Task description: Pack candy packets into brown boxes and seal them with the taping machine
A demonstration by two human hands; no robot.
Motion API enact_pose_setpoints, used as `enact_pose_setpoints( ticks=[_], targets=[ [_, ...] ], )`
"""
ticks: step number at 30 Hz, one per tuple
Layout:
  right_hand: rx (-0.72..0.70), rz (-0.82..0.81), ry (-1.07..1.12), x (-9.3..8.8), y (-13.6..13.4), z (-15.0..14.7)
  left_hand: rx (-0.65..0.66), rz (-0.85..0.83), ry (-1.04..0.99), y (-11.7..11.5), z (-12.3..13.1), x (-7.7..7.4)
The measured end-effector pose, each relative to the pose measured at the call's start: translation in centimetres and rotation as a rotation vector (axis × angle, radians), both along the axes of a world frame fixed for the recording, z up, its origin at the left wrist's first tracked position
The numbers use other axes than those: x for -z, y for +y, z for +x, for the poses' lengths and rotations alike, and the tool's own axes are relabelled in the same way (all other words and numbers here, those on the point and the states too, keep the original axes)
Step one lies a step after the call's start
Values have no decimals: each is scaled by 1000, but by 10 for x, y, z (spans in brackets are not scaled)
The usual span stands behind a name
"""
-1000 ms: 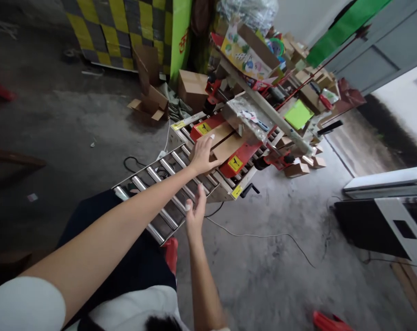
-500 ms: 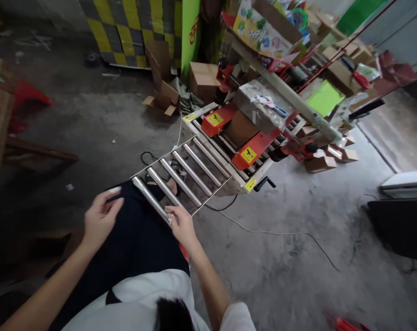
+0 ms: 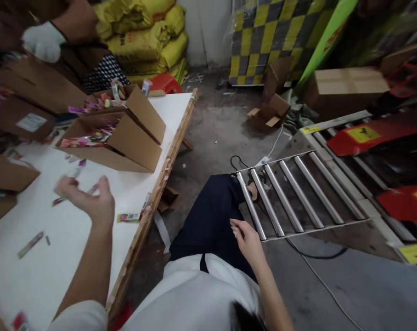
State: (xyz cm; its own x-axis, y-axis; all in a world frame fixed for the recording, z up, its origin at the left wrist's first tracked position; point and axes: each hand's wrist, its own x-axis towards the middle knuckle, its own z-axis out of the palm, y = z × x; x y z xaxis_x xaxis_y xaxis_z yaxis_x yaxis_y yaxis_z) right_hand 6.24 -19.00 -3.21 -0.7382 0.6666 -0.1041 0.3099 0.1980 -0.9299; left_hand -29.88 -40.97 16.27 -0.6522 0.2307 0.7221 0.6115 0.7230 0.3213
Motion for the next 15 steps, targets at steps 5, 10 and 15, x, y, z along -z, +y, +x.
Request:
enact_pose_setpoints(
  ticks=[5,10,15],
  targets=[
    [-25,40,-29,-9,-10,-4,103,-120,141,10,-53,-38],
    [-42,63,-9,-28,-14,-23,64,-368,-144,76,-88,-41],
    [-35,-63,49,-38,-28,-47,-21,-337,-238,72,-112,-62]
  ],
)
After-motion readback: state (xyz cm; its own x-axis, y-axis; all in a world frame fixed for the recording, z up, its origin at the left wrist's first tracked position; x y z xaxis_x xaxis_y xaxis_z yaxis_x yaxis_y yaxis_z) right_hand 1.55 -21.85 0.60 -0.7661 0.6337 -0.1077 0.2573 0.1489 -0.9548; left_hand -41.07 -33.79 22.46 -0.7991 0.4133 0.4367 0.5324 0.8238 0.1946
